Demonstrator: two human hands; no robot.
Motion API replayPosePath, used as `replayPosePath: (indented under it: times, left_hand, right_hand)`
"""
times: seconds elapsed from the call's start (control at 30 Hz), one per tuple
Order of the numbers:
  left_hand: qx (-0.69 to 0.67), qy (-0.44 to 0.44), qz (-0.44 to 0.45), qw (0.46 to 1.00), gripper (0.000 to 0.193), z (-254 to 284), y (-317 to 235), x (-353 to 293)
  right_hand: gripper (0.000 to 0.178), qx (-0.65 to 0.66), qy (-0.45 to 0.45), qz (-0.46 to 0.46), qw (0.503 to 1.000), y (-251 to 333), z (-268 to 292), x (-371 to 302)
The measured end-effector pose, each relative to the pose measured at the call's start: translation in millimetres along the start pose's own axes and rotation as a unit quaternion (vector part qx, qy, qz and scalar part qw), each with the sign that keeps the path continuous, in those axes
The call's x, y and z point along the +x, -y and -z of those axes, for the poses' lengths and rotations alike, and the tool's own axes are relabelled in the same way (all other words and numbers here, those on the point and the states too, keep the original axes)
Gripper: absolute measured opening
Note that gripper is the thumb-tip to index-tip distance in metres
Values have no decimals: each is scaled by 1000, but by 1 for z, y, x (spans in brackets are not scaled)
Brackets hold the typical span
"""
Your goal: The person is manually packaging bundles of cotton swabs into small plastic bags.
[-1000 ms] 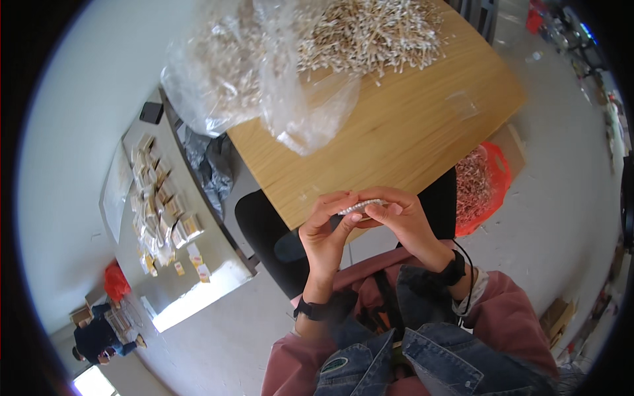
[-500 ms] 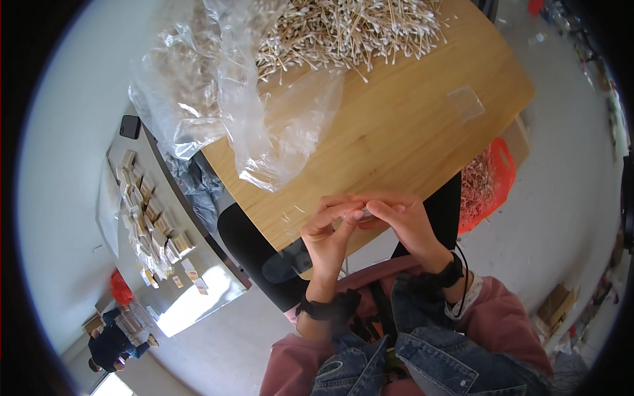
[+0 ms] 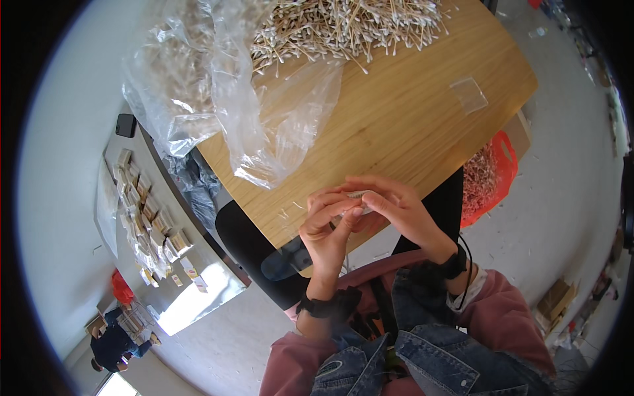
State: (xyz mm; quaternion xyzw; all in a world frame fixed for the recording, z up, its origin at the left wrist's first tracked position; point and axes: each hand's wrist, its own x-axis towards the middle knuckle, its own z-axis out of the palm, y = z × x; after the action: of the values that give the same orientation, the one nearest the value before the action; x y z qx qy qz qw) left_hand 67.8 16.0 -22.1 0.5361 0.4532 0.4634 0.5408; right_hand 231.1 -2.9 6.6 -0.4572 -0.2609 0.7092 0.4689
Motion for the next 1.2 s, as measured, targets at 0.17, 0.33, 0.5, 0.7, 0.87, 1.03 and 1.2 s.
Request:
replayPosePath:
  times: [0.17, 0.33, 0.5, 0.7, 0.87, 1.03, 1.2]
  left_hand:
    - [41, -2, -18, 999, 16, 2, 0, -1]
    - [38, 10, -1, 999, 18, 6, -7, -1]
    - [61, 86, 38, 994, 20, 17, -31, 9]
    - [243, 136, -107, 954, 23, 12, -45, 21]
    - [258, 120, -138, 949, 22, 7, -44, 19]
    - [151, 81, -26, 985, 28, 10, -36, 8]
    - [20, 46, 22, 999, 33, 4, -13, -9]
  right_hand:
    - [54, -60, 64, -56, 995, -1, 11, 9]
    - [62, -42, 131, 17, 990, -5, 18, 12]
    - [66, -19, 145, 21, 989, -12, 22, 7]
    - [61, -15, 140, 38, 989, -10, 19, 1]
    - [58, -5, 135, 30, 990, -15, 23, 0]
    - [51, 27, 128, 45, 990, -21, 25, 3]
    - [43, -78, 133, 30, 988, -7, 20, 4]
